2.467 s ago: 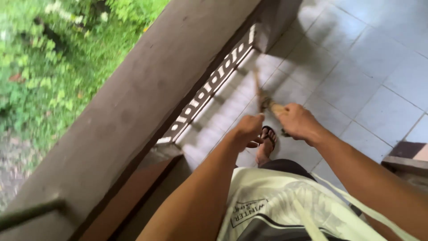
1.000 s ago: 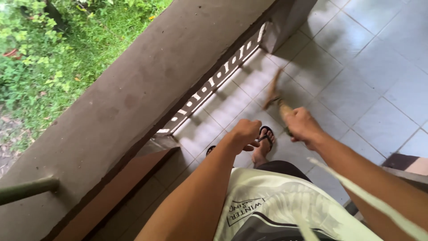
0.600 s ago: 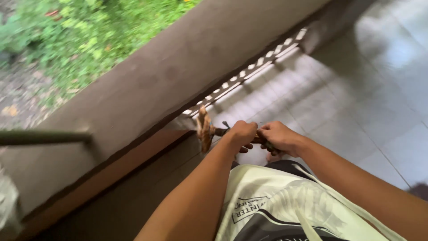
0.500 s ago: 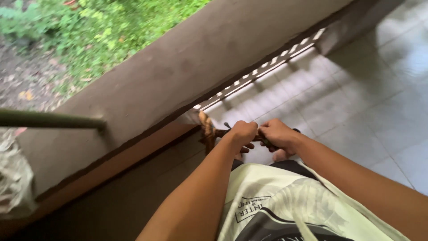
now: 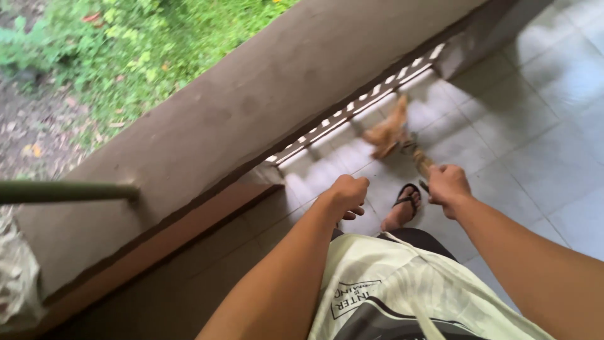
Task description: Sweeping the tiled floor of a balcony using a small broom.
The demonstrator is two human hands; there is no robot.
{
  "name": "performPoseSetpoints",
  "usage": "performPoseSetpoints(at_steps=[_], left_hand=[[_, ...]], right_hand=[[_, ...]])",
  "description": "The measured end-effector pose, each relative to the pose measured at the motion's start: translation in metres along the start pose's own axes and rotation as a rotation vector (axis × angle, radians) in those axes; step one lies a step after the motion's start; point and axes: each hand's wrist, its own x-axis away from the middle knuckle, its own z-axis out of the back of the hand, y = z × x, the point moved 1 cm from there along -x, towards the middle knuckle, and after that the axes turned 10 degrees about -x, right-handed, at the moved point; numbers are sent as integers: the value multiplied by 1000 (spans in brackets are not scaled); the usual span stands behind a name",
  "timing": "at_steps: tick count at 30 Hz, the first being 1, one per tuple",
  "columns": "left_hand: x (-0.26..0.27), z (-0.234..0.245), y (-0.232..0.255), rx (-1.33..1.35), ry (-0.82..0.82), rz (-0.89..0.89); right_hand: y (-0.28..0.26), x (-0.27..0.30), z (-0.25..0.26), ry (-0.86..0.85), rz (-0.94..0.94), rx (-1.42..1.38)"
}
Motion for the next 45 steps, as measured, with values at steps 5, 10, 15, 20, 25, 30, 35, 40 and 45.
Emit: performPoseSetpoints(at_steps=[5, 10, 15, 20, 25, 30, 35, 40, 45], left_hand=[[-10, -29, 43, -64, -51, -66], [-24, -63, 76, -95, -80, -122], [-30, -96, 84, -59, -67, -132], [-26, -119, 72, -104, 16, -39], [-2, -98, 45, -32, 121, 117], [30, -92, 19, 235, 181, 121], [24, -112, -14, 298, 128, 77], [34, -122, -35, 217, 82, -4], [33, -123, -69, 279, 56, -57]], right_hand=[[-32, 25, 45, 199, -12, 8], [-49, 43, 81, 220, -11, 75], [-55, 60, 101, -108, 74, 162], [-67, 78, 85, -477, 131, 329], [-37, 64, 23, -847, 114, 259], [6, 37, -22, -988, 22, 294], [25, 22, -4, -703, 134, 501], [47, -14, 37, -458, 132, 466], [21, 20, 66, -129, 129, 356]])
